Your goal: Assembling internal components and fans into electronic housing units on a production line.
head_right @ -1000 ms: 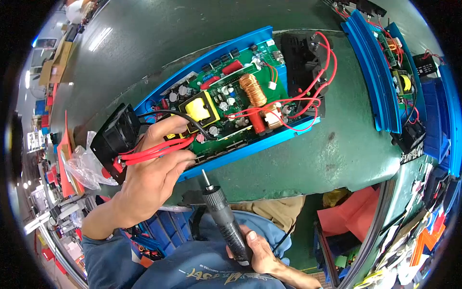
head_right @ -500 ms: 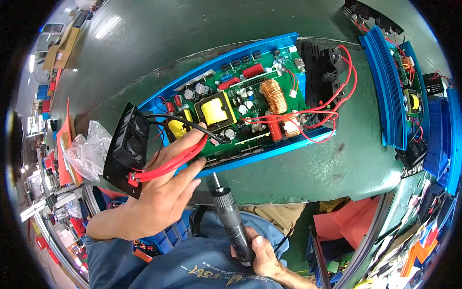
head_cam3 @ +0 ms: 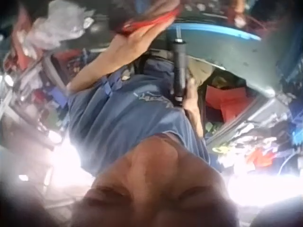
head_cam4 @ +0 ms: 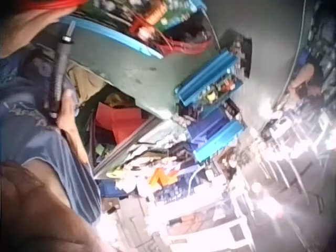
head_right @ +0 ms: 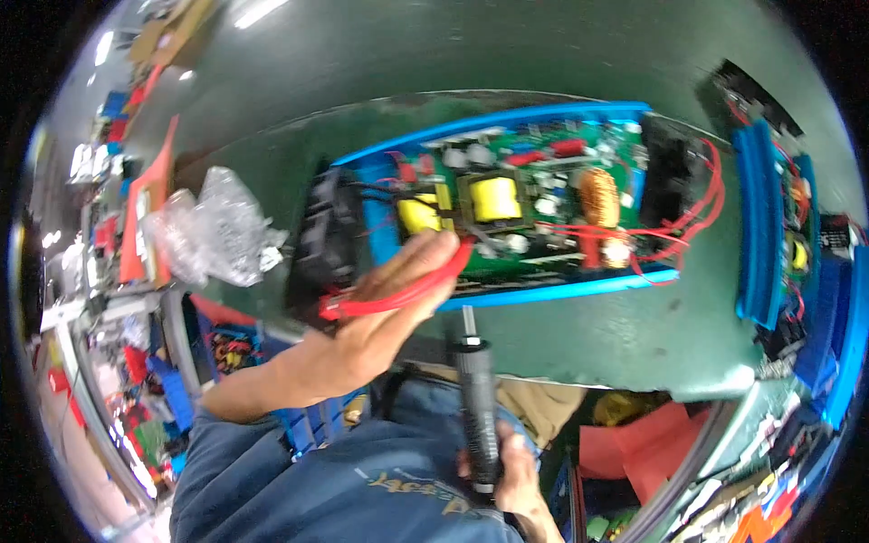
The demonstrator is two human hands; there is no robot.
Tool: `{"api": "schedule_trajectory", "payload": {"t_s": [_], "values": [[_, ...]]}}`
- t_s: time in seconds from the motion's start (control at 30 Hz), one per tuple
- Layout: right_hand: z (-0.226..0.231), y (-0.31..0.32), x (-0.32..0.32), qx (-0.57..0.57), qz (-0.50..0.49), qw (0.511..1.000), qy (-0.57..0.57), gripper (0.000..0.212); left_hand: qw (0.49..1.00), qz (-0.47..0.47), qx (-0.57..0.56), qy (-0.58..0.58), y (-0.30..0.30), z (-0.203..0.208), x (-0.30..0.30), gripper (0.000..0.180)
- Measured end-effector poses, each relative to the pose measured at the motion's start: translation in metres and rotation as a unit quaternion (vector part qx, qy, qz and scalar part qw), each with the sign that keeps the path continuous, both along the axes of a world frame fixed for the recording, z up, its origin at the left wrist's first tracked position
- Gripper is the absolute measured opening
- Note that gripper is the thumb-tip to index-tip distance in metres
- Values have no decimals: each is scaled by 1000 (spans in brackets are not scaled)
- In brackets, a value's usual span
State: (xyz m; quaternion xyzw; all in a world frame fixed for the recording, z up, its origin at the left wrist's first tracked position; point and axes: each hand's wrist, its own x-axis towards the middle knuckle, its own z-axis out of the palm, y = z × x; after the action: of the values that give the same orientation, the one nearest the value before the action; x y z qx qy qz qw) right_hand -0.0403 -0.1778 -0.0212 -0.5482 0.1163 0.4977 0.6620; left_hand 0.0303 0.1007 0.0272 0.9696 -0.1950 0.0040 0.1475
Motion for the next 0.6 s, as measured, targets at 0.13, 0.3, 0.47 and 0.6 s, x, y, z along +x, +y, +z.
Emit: {"api": "schedule_trajectory", "payload": {"t_s": [0.13, 0.3, 0.47, 0.6], "values": [[-9, -27, -21, -130, -51, 986, -95, 74, 998, -4, -50, -41, 28, -9, -48, 49], [-33, -36, -37, -117, -119, 980, -111, 80, 944, 289, -22, -157, 94, -2, -83, 23], [-33, -27, -27, -54, -115, 977, -169, 73, 927, 365, -13, -83, 125, -23, -75, 21], [-35, -33, -24, -89, -38, 977, -191, 77, 936, 347, 7, -59, 128, -21, -67, 16]]}}
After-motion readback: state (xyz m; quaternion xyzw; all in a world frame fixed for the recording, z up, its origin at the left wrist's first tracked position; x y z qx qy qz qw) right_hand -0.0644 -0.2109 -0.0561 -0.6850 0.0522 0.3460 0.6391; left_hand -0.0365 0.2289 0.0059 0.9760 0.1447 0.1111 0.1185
